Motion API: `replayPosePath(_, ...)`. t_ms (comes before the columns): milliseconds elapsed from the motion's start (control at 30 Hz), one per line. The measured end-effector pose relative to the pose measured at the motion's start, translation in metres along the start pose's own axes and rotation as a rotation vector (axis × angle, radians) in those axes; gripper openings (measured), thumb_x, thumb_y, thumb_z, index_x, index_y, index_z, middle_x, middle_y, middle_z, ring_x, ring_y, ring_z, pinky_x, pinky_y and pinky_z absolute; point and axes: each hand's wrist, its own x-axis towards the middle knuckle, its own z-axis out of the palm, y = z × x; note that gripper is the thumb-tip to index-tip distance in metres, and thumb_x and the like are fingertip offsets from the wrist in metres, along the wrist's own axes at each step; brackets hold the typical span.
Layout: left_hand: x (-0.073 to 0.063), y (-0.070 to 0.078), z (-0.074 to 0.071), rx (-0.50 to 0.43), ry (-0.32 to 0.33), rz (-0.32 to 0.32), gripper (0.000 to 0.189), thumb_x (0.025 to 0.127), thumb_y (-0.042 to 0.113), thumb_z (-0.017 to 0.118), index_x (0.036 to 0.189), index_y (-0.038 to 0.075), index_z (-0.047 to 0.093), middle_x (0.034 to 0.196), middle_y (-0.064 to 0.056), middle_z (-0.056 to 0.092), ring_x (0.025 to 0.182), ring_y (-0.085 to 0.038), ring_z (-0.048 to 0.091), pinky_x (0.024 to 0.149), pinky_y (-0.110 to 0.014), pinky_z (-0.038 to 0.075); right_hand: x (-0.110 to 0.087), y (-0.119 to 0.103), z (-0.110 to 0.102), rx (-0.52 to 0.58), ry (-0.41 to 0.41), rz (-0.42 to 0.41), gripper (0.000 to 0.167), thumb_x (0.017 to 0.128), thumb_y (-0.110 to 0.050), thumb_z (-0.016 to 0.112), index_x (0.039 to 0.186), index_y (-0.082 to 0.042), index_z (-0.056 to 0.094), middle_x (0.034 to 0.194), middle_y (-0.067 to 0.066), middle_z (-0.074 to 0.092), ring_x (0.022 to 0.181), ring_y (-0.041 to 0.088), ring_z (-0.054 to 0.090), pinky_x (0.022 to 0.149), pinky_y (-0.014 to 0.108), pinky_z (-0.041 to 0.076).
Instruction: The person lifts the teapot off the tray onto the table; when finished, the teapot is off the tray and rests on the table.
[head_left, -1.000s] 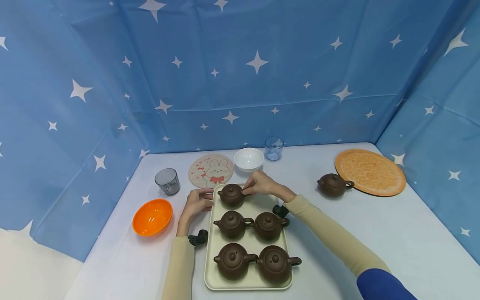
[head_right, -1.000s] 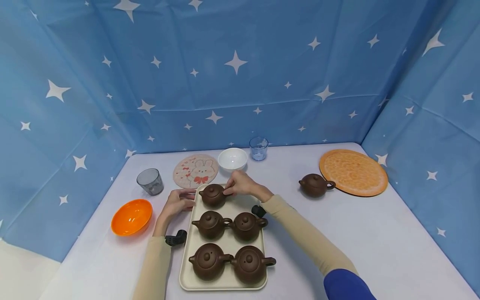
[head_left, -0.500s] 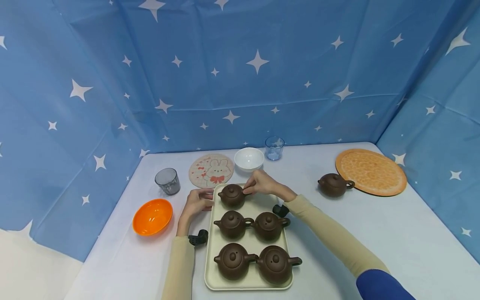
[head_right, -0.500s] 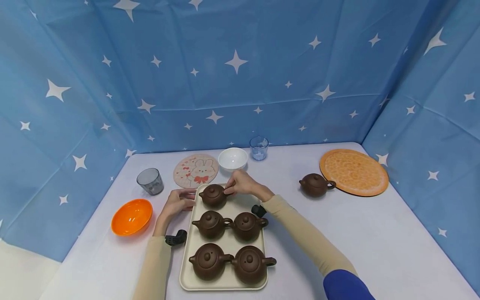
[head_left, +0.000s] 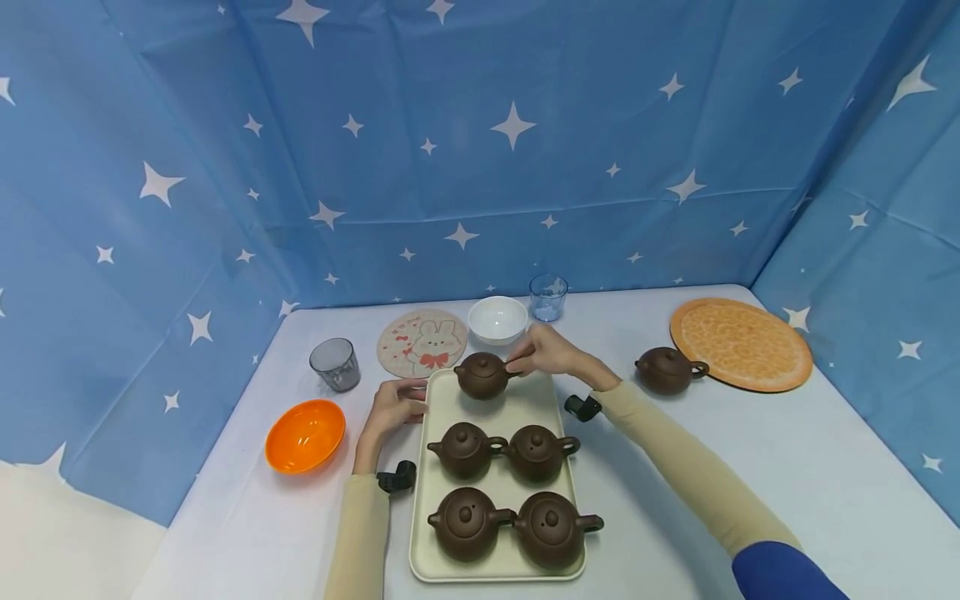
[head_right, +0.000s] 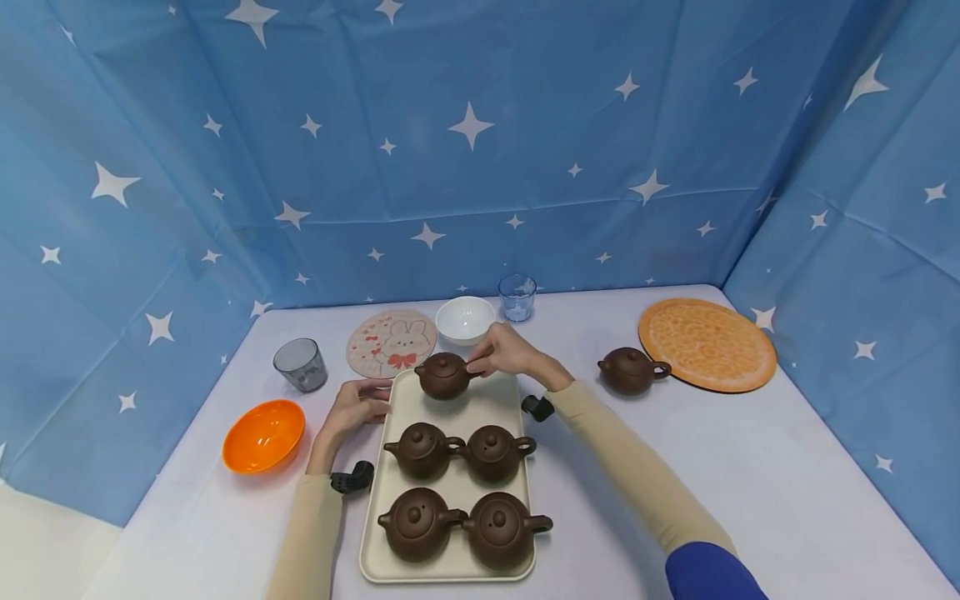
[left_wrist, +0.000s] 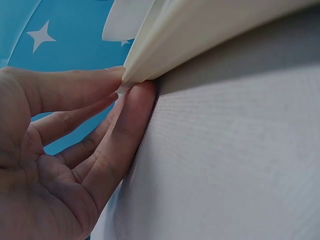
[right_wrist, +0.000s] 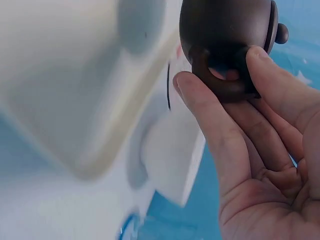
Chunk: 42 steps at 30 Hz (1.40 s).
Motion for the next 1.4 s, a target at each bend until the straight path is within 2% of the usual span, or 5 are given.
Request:
replayPosePath(167, -0.001, 0.001, 0.0, 0.004, 0.011, -0.012, 0.045, 0.074, -0.01, 0.066, 0.119, -0.003, 0.064, 0.097, -0.023, 0.067, 0.07, -0.02, 0.067, 0.064, -0.036, 0.061, -0.013, 0.003, -0.022, -0.008, 0.024, 0.028, 0.014, 0.084, 0.001, 0.069, 0.094, 0.01, 0.073, 0.088, 0.024, 0.071, 0.081, 0.042, 0.068, 0.071, 0.04, 0.061)
replayPosePath(367, 0.002, -0.004, 0.0, 0.003, 0.012, -0.006, 0.045, 0.073, -0.01, 0.067, 0.118, -0.004, 0.065, 0.095, -0.022, 0.068, 0.068, -0.019, 0.067, 0.061, -0.034, 0.061, -0.028, 0.014, -0.047, -0.022, 0.041, 0.017, 0.014, 0.085, 0.001, 0.068, 0.094, 0.01, 0.073, 0.088, 0.024, 0.071, 0.08, 0.044, 0.068, 0.072, 0.039, 0.061)
replayPosePath(767, 0.004, -0.008, 0.002, -0.004, 0.016, 0.003, 0.044, 0.073, -0.012, 0.067, 0.117, -0.005, 0.065, 0.095, -0.022, 0.068, 0.068, -0.02, 0.068, 0.063, -0.036, 0.061, -0.06, 0.03, -0.085, -0.084, 0.081, 0.102, 0.014, 0.085, -0.001, 0.068, 0.095, 0.009, 0.073, 0.091, 0.024, 0.071, 0.08, 0.044, 0.068, 0.073, 0.041, 0.061)
replayPosePath(1033, 0.002, -0.006, 0.002, 0.0, 0.022, -0.004, 0.045, 0.072, -0.012, 0.067, 0.117, -0.004, 0.065, 0.094, -0.021, 0.068, 0.069, -0.021, 0.068, 0.062, -0.036, 0.061, -0.074, 0.045, -0.094, -0.098, 0.096, 0.165, 0.015, 0.085, -0.002, 0.069, 0.095, 0.009, 0.073, 0.09, 0.024, 0.071, 0.078, 0.04, 0.069, 0.072, 0.039, 0.061)
replayPosePath(1400, 0.001, -0.006, 0.003, 0.008, 0.03, 0.007, 0.045, 0.073, -0.011, 0.066, 0.117, -0.006, 0.064, 0.097, -0.024, 0.067, 0.07, -0.021, 0.067, 0.063, -0.037, 0.061, -0.082, 0.058, -0.093, -0.121, 0.106, 0.154, 0.015, 0.083, 0.002, 0.069, 0.094, 0.012, 0.072, 0.087, 0.026, 0.07, 0.076, 0.037, 0.07, 0.067, 0.038, 0.061)
